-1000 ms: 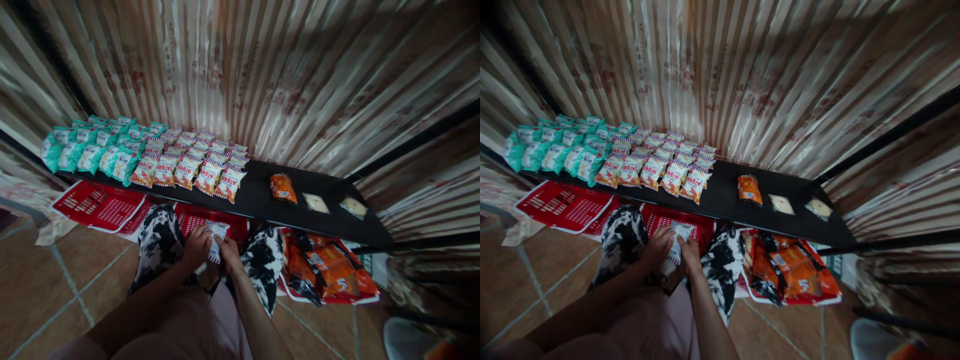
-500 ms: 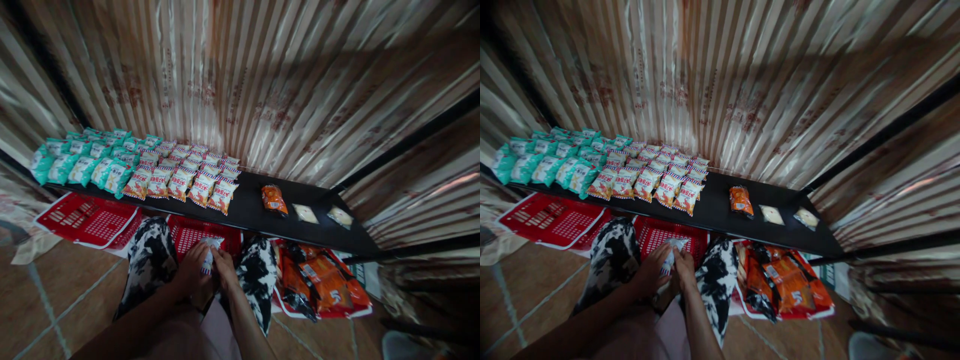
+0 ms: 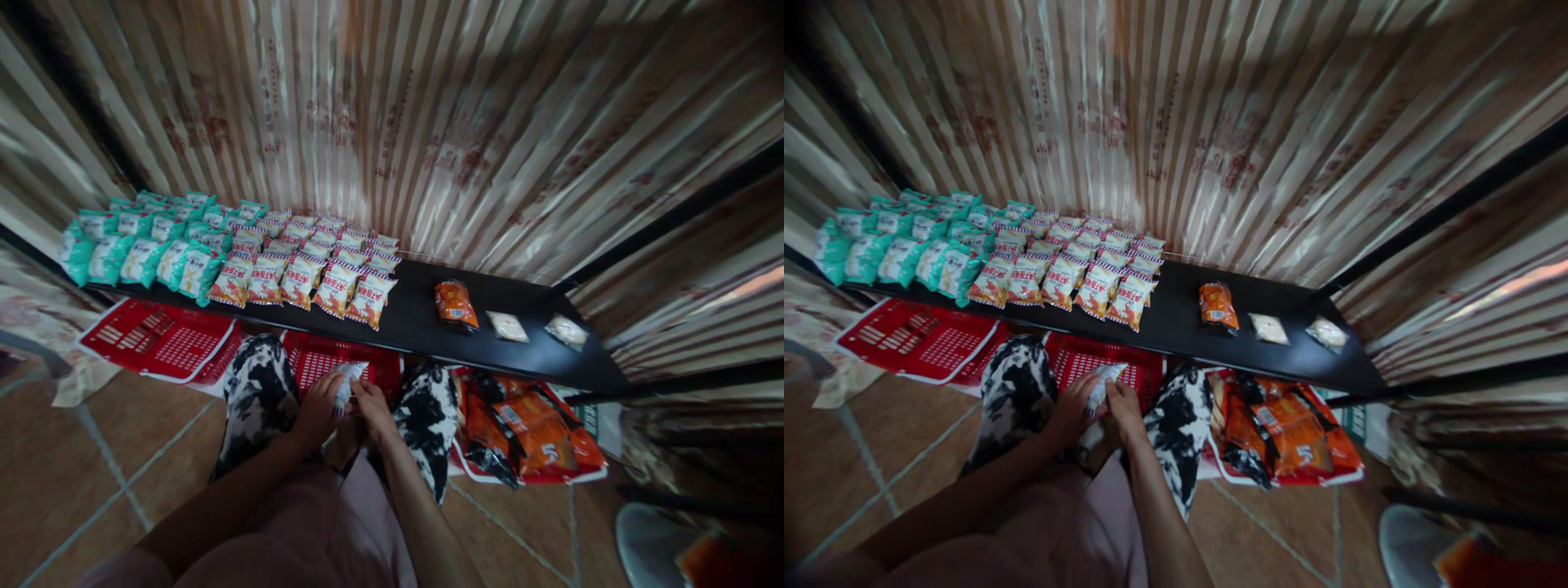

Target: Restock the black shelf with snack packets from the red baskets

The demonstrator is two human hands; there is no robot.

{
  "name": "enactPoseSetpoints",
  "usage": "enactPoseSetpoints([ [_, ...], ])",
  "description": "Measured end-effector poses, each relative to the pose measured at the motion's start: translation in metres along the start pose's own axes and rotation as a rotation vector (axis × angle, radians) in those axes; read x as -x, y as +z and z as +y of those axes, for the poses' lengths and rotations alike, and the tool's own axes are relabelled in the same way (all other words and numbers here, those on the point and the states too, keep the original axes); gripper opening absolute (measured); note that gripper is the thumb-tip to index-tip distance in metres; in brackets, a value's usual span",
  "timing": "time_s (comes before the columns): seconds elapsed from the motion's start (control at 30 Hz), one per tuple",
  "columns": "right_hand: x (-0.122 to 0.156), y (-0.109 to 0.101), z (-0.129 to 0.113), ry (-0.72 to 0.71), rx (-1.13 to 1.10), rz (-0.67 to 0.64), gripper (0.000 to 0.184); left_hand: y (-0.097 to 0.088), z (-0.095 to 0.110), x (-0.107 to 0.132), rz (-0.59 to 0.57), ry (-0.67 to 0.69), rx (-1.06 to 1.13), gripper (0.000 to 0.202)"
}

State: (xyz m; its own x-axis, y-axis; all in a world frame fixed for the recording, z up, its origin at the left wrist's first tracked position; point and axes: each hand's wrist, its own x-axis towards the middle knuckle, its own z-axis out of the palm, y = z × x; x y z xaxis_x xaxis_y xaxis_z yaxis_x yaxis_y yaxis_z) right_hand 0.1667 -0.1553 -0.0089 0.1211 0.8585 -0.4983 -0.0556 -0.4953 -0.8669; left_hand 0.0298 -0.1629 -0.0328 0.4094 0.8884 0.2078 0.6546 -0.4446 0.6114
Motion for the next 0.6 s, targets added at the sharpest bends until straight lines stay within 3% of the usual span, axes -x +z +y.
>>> enactPoseSetpoints([
  [0.2, -0.002, -0.001, 0.006, -0.014, 0.034, -0.051, 0.041, -0.001, -0.004, 0.001, 0.008, 0.004, 0.040, 0.050],
  [0.33, -0.002, -0.008, 0.003, -0.046, 0.087, -0.113, 0.040, -0.011, -0.003, -0.003, 0.001, -0.074, 0.134, 0.044],
  [0.47, -0.006, -0.020, -0.001, -0.233, 0.480, 0.037, 0.034, -0.018, 0.002, -0.008, -0.012, -0.119, 0.230, 0.041],
  [0.6, -0.006, -0.025, -0.004, -0.419, 0.793, 0.178, 0.052, -0.021, 0.008, -0.010, -0.034, -0.182, 0.306, 0.041],
])
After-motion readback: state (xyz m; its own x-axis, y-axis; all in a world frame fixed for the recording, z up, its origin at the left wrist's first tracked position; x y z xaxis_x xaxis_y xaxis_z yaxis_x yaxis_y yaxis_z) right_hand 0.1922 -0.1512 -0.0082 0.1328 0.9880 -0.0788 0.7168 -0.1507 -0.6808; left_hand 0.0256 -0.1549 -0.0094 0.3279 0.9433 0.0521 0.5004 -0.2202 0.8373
